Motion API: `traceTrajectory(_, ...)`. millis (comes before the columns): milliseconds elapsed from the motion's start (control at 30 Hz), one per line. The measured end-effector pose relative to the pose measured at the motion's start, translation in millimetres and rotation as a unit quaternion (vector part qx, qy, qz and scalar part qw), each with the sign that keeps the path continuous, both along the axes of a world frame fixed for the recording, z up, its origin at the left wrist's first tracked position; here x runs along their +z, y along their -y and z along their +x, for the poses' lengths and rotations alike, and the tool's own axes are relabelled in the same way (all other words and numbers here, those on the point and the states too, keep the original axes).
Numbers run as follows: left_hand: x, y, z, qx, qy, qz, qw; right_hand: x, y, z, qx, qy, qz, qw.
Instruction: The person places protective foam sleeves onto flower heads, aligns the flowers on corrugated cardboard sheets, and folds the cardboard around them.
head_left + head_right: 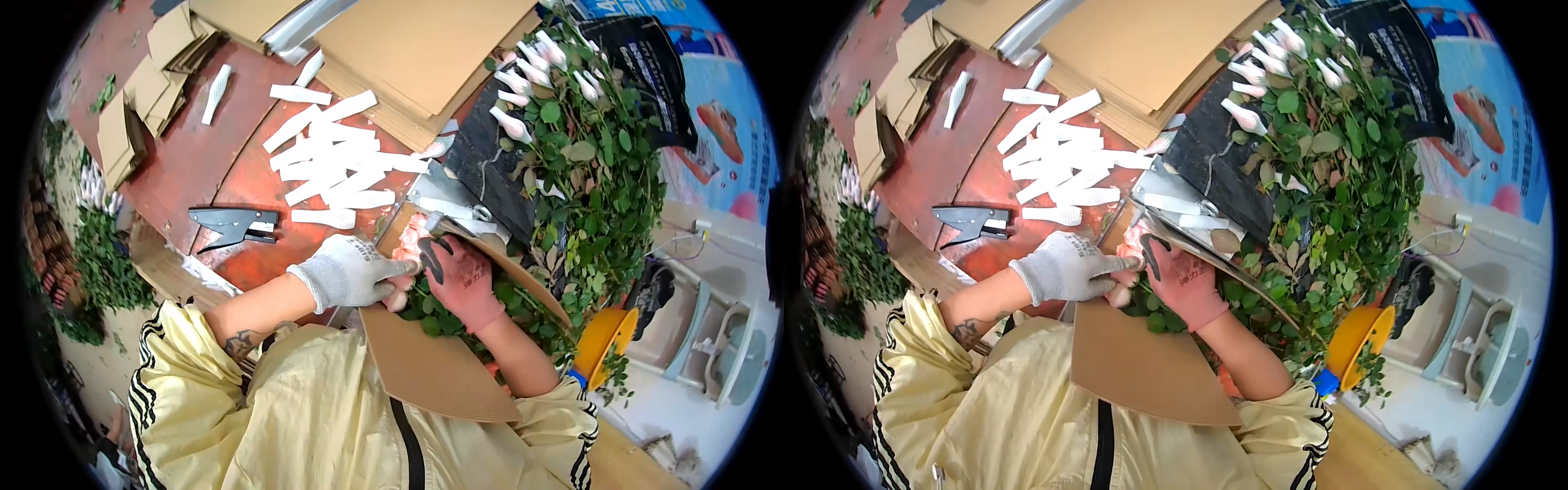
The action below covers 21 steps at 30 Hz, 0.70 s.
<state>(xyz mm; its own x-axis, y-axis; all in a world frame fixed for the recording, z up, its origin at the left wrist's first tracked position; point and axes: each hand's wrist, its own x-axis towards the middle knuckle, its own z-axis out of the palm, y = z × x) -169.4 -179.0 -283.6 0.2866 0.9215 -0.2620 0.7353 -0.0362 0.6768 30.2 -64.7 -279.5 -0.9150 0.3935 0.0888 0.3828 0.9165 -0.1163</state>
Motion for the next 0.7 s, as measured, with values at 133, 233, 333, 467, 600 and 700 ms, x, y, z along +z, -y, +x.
traceTrajectory(133,6,-3,4,-0.013,-0.037,-0.01,0.999,7,2,10,-0.092,0.04,-0.027,0.995)
traceTrajectory(233,7,-9,12,-0.026,-0.062,-0.027,0.997,8,8,7,-0.119,0.073,-0.03,0.99)
traceTrajectory(333,9,-8,16,-0.016,-0.048,-0.022,0.998,-3,7,6,-0.14,0.112,-0.041,0.983)
traceTrajectory(467,3,-5,20,-0.014,-0.07,-0.021,0.997,-22,3,14,-0.158,0.055,-0.059,0.984)
traceTrajectory(600,8,-8,22,-0.025,-0.114,-0.069,0.991,-26,0,13,-0.139,0.025,-0.001,0.99)
traceTrajectory(700,3,-4,22,-0.012,-0.113,-0.029,0.993,-20,1,8,-0.161,0.072,-0.043,0.983)
